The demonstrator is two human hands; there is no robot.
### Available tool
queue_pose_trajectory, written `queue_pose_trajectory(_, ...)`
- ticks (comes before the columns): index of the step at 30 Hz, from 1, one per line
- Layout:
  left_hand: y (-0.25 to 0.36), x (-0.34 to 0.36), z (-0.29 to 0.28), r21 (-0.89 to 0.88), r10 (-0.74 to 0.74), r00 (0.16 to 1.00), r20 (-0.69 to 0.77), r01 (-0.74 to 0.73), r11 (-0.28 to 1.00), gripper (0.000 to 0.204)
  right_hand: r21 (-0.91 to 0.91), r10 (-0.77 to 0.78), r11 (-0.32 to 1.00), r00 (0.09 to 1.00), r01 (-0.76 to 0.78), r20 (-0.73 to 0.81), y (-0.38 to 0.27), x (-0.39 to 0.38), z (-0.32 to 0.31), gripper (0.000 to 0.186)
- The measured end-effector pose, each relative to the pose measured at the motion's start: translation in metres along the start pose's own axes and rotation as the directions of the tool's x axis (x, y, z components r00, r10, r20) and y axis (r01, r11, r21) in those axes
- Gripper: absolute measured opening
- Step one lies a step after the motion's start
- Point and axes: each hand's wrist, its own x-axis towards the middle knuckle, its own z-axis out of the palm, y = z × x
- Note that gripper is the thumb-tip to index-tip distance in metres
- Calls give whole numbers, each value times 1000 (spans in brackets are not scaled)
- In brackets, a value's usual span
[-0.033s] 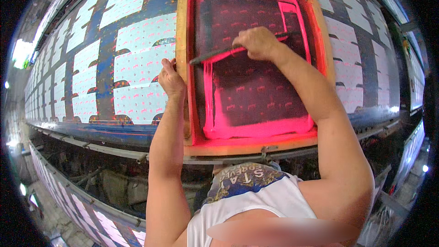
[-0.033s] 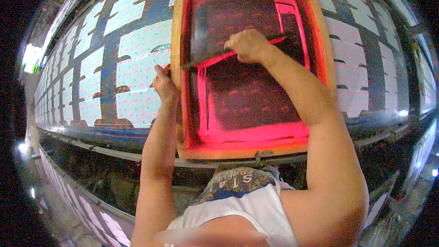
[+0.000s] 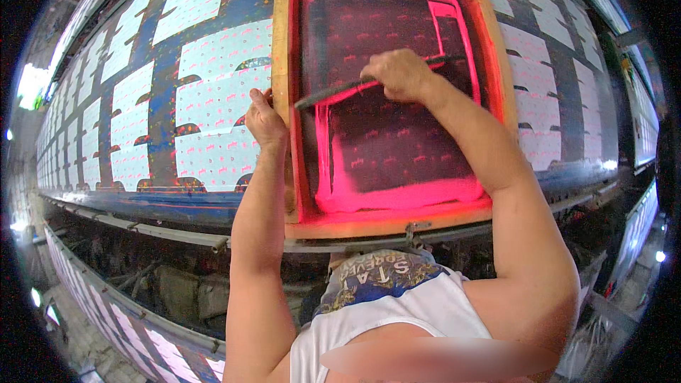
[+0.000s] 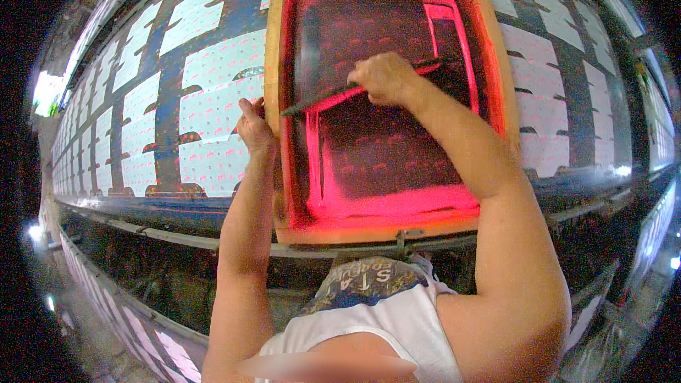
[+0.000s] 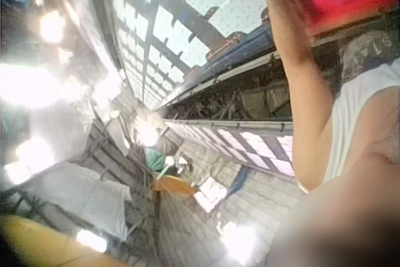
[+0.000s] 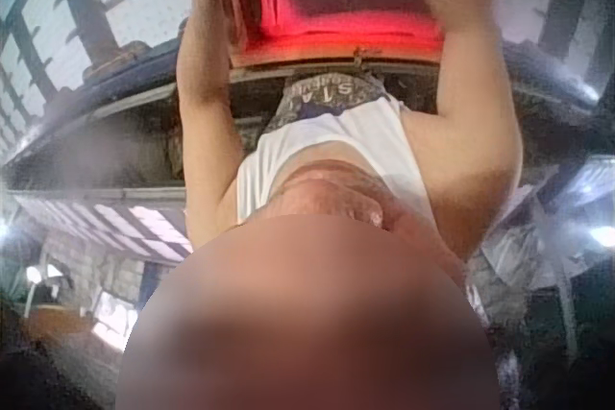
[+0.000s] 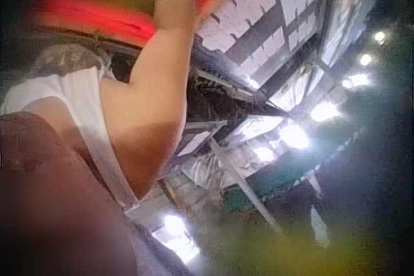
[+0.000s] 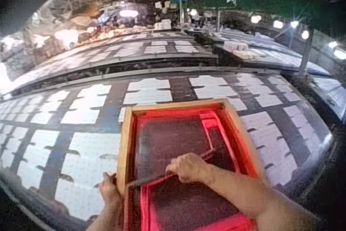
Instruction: The person repeatedly pulls a squeegee across a screen-printing frame to spread pink ink. They then carry the frame to a workbench, pour more pink ink onto it, and clean the squeegee in a red liquid bath before returning to the frame.
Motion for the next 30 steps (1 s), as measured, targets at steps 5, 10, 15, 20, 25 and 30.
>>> queue_pose_trajectory(5,7,-7,2,273,139,990,-26,-127,953,90,31,42,999,998,-43,40,-85,-69,12,32)
queue_pose_trajectory(10,7,-3,4,513,255,967,23,-231,827,87,48,124,991,991,-126,49,-159,-131,23,31)
queue_pose_trajectory(15,5,-1,1,576,262,960,102,-272,771,87,51,219,975,974,-216,-65,-220,-187,38,34)
queue_pose_trajectory(20,15,-9,5,622,292,954,72,-272,734,83,29,218,976,947,-217,-236,-235,-203,50,31)
queue_pose_trajectory(25,19,-12,4,625,275,954,120,-288,725,80,156,238,958,971,-238,24,-199,-198,24,35)
queue_pose_trajectory(30,16,-14,6,601,321,943,87,-307,738,75,150,270,951,962,-271,28,-165,-183,3,42)
